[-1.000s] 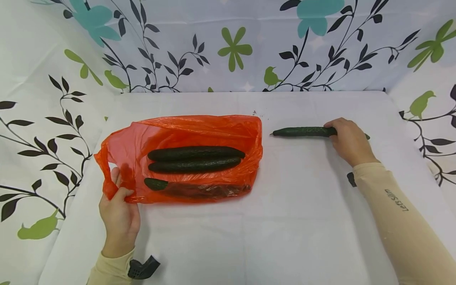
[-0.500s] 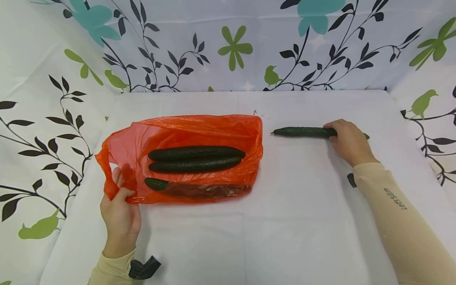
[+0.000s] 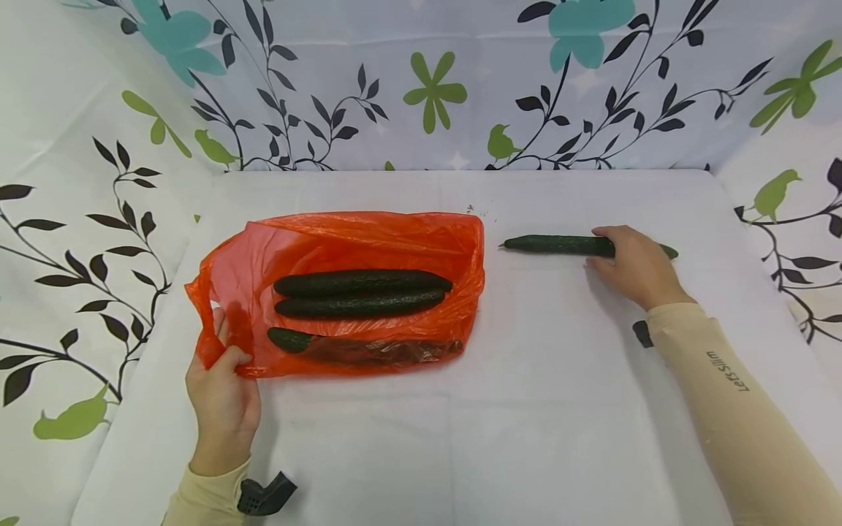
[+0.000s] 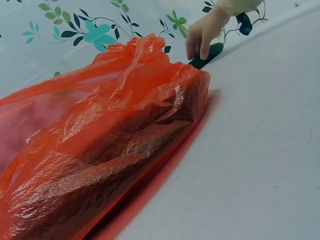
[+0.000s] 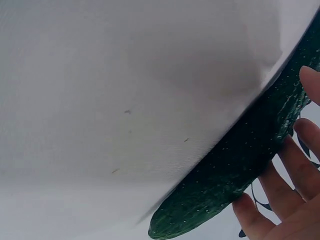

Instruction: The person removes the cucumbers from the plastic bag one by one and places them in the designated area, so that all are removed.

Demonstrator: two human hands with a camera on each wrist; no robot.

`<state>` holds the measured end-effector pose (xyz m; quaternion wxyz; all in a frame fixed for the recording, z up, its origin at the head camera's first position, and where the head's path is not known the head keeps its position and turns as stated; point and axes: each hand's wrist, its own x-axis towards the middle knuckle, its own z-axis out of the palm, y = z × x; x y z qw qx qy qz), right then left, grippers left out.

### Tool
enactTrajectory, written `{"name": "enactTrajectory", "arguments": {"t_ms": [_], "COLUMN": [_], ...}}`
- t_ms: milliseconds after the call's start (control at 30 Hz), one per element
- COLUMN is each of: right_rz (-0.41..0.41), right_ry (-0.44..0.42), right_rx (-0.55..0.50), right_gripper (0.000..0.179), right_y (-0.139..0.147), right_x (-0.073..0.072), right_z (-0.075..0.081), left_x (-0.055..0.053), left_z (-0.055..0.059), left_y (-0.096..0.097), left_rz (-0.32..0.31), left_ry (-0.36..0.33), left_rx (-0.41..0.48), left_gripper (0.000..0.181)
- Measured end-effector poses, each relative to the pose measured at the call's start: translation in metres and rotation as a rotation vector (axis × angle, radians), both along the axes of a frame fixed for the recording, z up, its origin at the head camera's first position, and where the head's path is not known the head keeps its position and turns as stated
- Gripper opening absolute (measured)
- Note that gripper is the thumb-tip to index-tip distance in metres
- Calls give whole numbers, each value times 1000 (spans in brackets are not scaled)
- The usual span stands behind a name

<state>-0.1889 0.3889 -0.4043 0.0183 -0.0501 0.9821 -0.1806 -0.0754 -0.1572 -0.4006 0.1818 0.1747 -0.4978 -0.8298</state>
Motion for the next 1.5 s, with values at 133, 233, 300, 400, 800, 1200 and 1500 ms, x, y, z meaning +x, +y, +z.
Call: {"name": "enactTrajectory", "arguments": {"t_ms": [133, 233, 300, 400, 800, 1200, 1500], "right_rz": [-7, -6, 0, 9, 151, 440, 541], "right_ry": [-36, -33, -2, 67, 318, 452, 397], "right_rx": [-7, -15, -27, -72, -290, -407, -677], "right_gripper": [61, 64, 63, 61, 57, 62, 97], "right_y": [-2, -6, -12, -26, -119, -210, -255], "right_x": [-1, 0, 1, 3, 11, 24, 38], "right_z": [1, 3, 8, 22, 84, 118, 121], "left_x": [0, 1, 1, 1, 2, 3, 4], "left_z": [0, 0, 0, -1, -1, -4, -5], "left_y": [1, 1, 1, 0, 2, 2, 3], "left_rz": [-10, -13, -16, -13, -17, -41, -61], "left_ry": [20, 19, 16, 2, -31, -51, -27], "left_rx": [-10, -18, -28, -36, -38, -49, -72], "left_gripper": [72, 72, 73, 74, 79, 79, 77]}}
